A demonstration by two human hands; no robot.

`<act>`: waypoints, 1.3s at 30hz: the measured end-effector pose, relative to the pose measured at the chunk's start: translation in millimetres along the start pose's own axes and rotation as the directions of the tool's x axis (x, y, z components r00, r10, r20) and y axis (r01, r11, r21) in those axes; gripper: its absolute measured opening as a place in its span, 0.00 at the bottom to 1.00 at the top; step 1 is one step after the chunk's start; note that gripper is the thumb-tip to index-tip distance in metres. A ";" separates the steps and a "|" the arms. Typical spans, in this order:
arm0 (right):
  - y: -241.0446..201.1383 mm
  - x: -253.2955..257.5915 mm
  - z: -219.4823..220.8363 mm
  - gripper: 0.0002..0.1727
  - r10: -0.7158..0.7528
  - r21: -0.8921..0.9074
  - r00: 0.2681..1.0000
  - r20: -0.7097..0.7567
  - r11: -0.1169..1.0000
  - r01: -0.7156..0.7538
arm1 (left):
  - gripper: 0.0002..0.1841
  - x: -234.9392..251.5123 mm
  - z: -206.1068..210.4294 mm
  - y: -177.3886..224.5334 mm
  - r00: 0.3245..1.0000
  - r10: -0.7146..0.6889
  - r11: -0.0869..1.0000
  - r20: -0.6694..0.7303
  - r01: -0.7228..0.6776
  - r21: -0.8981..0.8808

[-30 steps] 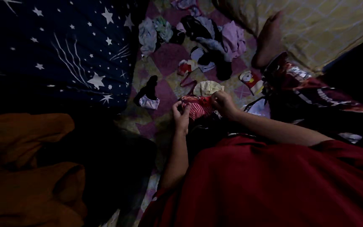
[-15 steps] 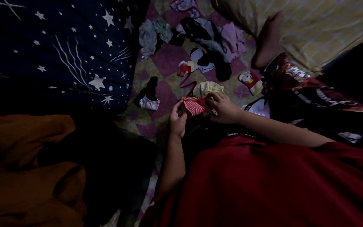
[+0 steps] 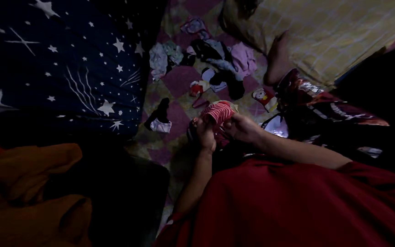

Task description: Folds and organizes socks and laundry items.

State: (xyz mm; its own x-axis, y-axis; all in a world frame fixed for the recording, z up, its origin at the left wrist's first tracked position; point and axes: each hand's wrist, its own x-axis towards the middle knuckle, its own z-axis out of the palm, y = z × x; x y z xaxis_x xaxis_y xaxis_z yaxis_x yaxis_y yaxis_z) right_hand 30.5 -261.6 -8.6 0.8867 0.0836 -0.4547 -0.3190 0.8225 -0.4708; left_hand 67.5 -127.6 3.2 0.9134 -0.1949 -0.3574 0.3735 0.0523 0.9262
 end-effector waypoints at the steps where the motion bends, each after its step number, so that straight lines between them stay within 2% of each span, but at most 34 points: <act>1: 0.5 -3.1 -0.8 0.19 0.024 0.017 0.999 0.025 1.000 -0.024 | 0.17 -1.0 4.0 2.1 0.999 -0.031 0.999 0.031 0.031 0.026; 3: -2.0 -7.7 -7.1 0.26 0.056 0.027 0.991 0.125 0.998 -0.060 | 0.16 -7.0 12.9 6.2 0.991 -0.082 0.996 0.107 0.077 0.044; 5: -6.0 -8.6 -15.2 0.31 0.051 0.043 0.978 0.201 0.997 -0.061 | 0.18 -12.6 19.7 10.0 0.969 -0.046 0.998 0.243 0.054 -0.024; 8: -7.2 -7.2 -31.2 0.32 0.042 0.006 0.950 0.310 0.999 -0.046 | 0.20 -12.7 38.0 10.8 0.941 0.015 1.000 0.337 -0.021 0.016; 10: -11.9 -9.2 -35.7 0.30 0.077 -0.072 0.972 0.223 0.995 -0.062 | 0.22 -11.6 45.3 8.3 0.940 0.069 0.992 0.335 -0.099 0.075; 12: -18.0 -12.3 -35.3 0.24 0.068 -0.269 0.992 0.109 0.963 -0.037 | 0.25 -8.8 47.4 7.4 0.930 0.117 0.976 0.348 -0.172 0.133; 15: -19.6 -18.6 -38.2 0.19 -0.113 -0.500 0.989 0.095 0.853 0.146 | 0.28 -4.1 49.6 6.3 0.923 0.170 0.918 0.344 -0.275 0.285; 17: -26.7 -29.0 -36.2 0.09 -0.294 -0.669 0.955 0.049 0.700 0.250 | 0.29 -3.3 49.1 6.2 0.920 0.224 0.859 0.321 -0.342 0.381; 19: -34.4 -35.9 -38.9 0.21 -0.483 -0.805 0.869 0.110 0.469 0.363 | 0.28 -0.1 50.9 7.1 0.917 0.287 0.807 0.278 -0.388 0.446; 21: -39.3 -39.4 -40.1 0.25 -0.637 -0.861 0.727 0.257 0.191 0.472 | 0.27 0.2 53.9 8.3 0.898 0.340 0.751 0.279 -0.438 0.495; 23: -45.4 -43.2 -37.7 0.24 -0.651 -0.869 0.648 0.395 -0.036 0.494 | 0.27 -3.6 56.9 7.3 0.882 0.367 0.685 0.296 -0.471 0.555; 25: -52.7 -44.9 -34.8 0.19 -0.606 -0.879 0.655 0.452 -0.176 0.444 | 0.26 -6.7 56.8 6.9 0.878 0.353 0.628 0.323 -0.479 0.613; 27: -60.4 -48.4 -31.6 0.14 -0.565 -0.904 0.706 0.426 -0.229 0.361 | 0.26 -8.9 55.6 7.3 0.871 0.315 0.576 0.377 -0.491 0.653; 29: -64.4 -51.2 -30.3 0.12 -0.574 -0.924 0.727 0.378 -0.183 0.336 | 0.27 -11.8 55.9 6.6 0.871 0.265 0.545 0.415 -0.490 0.680; 30: -67.2 -52.2 -29.4 0.13 -0.580 -0.936 0.746 0.327 -0.091 0.340 | 0.27 -12.9 56.8 6.1 0.872 0.247 0.542 0.423 -0.486 0.685; 31: -70.5 -53.1 -27.7 0.13 -0.577 -0.940 0.781 0.241 0.061 0.335 | 0.28 -13.8 56.9 6.0 0.868 0.241 0.540 0.435 -0.492 0.683; 32: -74.4 -53.3 -25.0 0.13 -0.547 -0.908 0.828 0.121 0.276 0.315 | 0.28 -14.5 56.8 6.6 0.859 0.254 0.530 0.444 -0.508 0.679; 34: -80.8 -50.5 -20.8 0.10 -0.395 -0.623 0.909 -0.135 0.747 0.232 | 0.28 -13.7 55.3 9.0 0.839 0.283 0.490 0.465 -0.543 0.682; 35: -83.0 -48.3 -19.7 0.10 -0.291 -0.419 0.928 -0.232 0.891 0.175 | 0.28 -11.9 53.8 8.8 0.823 0.308 0.457 0.478 -0.568 0.684; 36: -84.8 -47.0 -17.2 0.10 -0.190 -0.236 0.933 -0.305 0.965 0.119 | 0.28 -9.7 52.4 7.6 0.804 0.335 0.422 0.491 -0.594 0.685; 37: -84.7 -45.6 -13.4 0.10 -0.110 -0.087 0.926 -0.361 0.993 0.084 | 0.27 -8.0 52.1 6.7 0.792 0.357 0.397 0.496 -0.609 0.686; 39: -79.2 -43.8 -4.9 0.12 -0.042 0.052 0.907 -0.418 0.996 0.070 | 0.24 -7.6 55.5 5.0 0.803 0.375 0.441 0.464 -0.594 0.673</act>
State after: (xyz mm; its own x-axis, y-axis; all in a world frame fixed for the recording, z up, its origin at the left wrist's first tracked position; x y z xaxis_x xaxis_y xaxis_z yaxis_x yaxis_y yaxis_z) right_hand 15.3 -333.2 44.9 0.6780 -0.1935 -0.7091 -0.2386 0.8545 -0.4614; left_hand 53.5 -180.2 17.2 0.7981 -0.5912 0.1159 -0.4870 -0.5198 0.7018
